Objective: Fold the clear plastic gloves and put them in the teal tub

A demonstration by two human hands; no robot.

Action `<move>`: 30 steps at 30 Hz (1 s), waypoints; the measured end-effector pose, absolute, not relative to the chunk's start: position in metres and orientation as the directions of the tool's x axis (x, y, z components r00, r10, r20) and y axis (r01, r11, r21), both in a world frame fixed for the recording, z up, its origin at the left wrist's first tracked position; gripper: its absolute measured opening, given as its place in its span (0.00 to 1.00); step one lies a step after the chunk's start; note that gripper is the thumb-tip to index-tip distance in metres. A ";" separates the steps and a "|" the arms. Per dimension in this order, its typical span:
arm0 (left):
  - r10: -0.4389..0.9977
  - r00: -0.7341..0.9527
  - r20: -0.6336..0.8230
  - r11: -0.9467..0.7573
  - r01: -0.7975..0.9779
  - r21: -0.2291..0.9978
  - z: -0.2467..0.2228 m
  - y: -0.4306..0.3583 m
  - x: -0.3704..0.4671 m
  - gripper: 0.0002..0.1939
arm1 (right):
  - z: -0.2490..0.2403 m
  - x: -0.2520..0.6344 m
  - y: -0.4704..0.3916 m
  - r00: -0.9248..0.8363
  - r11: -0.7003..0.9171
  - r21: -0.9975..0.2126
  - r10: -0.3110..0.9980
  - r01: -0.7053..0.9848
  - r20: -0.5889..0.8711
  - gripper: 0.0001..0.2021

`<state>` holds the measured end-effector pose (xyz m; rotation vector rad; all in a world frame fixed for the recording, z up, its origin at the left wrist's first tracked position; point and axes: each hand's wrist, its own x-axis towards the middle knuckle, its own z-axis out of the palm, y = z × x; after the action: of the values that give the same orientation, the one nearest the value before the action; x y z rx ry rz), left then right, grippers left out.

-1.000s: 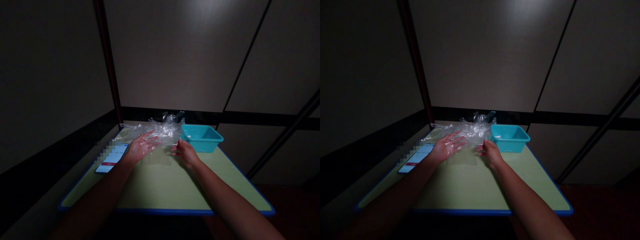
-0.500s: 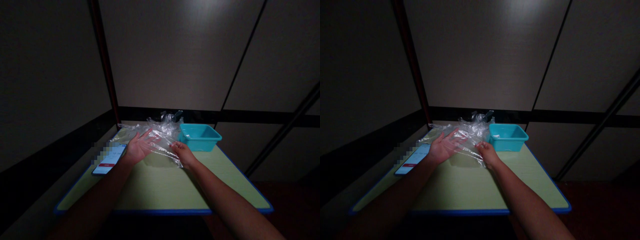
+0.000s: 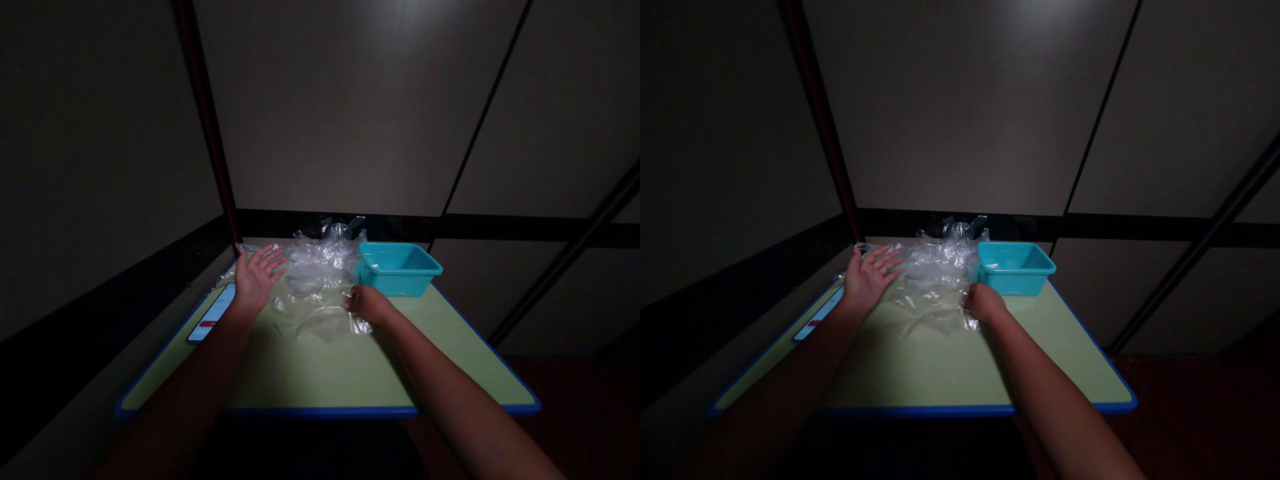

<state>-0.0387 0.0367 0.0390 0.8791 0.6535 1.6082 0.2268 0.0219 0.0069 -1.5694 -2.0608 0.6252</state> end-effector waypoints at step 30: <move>0.968 0.151 0.199 -0.149 -0.289 0.946 0.028 0.028 -0.016 0.09 | 0.007 0.209 0.014 -0.361 0.237 -0.965 0.915 0.116 0.182 0.16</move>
<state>-0.0162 0.0282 0.0282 1.2031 0.7836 1.3198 0.2087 0.0140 0.0069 -0.9679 -1.6815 1.2137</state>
